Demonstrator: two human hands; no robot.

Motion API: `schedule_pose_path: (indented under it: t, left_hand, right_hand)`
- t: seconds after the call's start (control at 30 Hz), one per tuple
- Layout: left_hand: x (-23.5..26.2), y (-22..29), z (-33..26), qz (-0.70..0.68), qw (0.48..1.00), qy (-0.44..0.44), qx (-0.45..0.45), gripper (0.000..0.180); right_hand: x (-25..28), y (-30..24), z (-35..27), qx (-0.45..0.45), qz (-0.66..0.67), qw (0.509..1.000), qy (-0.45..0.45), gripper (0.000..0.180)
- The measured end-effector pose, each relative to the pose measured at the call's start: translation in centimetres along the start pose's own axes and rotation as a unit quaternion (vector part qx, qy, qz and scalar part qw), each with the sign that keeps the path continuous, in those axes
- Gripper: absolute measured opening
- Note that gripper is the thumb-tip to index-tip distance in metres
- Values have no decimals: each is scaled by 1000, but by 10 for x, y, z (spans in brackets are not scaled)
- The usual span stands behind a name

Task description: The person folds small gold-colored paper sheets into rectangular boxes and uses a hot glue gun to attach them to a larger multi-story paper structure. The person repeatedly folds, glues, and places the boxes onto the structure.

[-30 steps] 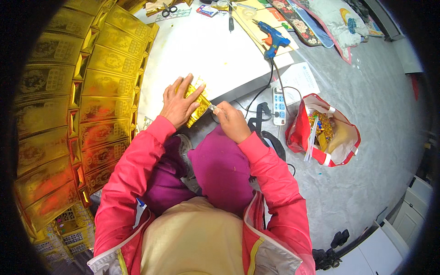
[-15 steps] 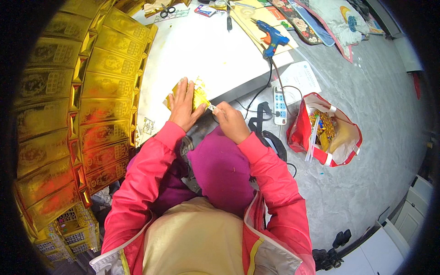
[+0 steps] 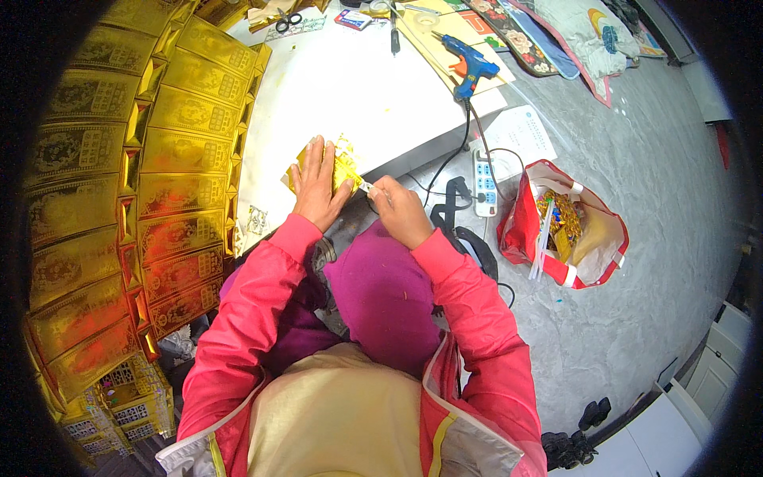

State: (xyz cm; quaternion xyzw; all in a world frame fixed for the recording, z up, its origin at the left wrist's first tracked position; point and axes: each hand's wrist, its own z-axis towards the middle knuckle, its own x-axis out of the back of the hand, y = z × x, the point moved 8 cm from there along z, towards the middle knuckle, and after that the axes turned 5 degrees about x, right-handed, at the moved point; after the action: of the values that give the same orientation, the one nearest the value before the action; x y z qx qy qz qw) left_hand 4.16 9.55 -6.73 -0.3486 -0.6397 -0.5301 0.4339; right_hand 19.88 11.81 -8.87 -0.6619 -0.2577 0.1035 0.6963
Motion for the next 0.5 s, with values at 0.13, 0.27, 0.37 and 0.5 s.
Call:
schedule_pose_path:
  t: [0.13,0.27,0.37,0.5]
  left_hand:
    - [-1,0,-1,11,1000,3,-1,74]
    - [0,1,-2,21,1000,7,-8,75]
    - [0,2,-3,27,999,6,-15,81]
    - [3,6,-5,67,997,-3,-42,90]
  right_hand:
    - [3,1,3,5,2,1000,-7,20]
    - [4,3,5,9,4,1000,-22,19]
    - [5,3,6,19,5,1000,-19,19]
    - [5,1,6,18,7,1000,-15,19]
